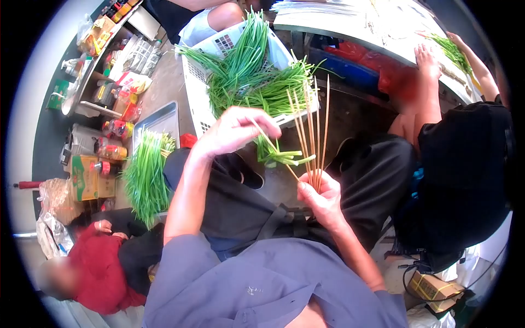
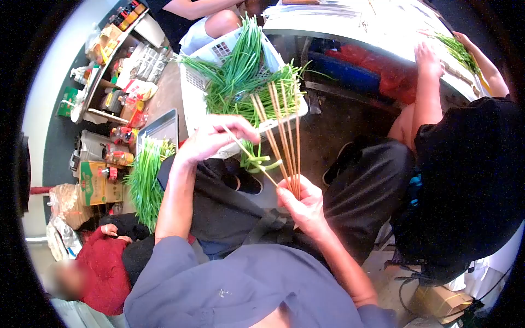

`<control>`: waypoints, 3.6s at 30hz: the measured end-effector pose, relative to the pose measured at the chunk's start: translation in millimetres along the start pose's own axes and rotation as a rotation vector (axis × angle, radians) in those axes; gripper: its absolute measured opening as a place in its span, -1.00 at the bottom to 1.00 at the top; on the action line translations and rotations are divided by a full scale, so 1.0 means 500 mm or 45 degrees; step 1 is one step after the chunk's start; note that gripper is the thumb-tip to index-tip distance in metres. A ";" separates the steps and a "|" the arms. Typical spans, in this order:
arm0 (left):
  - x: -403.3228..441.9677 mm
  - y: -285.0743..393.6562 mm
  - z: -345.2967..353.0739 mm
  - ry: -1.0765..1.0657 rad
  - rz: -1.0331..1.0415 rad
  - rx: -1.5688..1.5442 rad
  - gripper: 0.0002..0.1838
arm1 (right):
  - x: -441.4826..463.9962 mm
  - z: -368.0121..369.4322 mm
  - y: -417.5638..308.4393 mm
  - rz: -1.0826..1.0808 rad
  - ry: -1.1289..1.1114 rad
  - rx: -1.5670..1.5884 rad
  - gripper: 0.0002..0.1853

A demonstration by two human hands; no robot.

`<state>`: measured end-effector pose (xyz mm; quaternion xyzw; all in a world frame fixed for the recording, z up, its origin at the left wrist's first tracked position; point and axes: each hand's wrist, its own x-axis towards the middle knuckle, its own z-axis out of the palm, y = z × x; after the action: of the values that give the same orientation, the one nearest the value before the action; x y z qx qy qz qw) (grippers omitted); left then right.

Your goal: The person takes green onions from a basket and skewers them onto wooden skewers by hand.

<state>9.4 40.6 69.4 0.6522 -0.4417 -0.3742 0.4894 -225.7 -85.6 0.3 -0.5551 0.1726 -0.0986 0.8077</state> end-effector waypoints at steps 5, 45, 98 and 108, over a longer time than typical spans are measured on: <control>0.040 -0.062 -0.036 -0.033 0.256 0.389 -0.70 | -0.009 0.022 0.008 -0.221 -0.044 -0.215 -0.93; 0.104 -0.119 -0.199 1.023 0.310 -0.476 -0.81 | -0.053 -0.137 -0.069 -0.246 0.505 0.328 -0.93; 0.100 -0.047 0.047 0.571 0.407 -0.887 -0.84 | 0.032 -0.028 0.003 -0.003 0.185 0.049 -0.90; 0.091 -0.059 0.026 0.366 0.201 -1.004 -0.86 | 0.027 -0.031 0.005 0.009 0.205 0.083 -0.90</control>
<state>18.9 -2.5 35.0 0.4249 -0.2404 -0.3811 0.7851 -219.4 -102.7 -9.3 -0.5182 0.2355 -0.1455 0.8092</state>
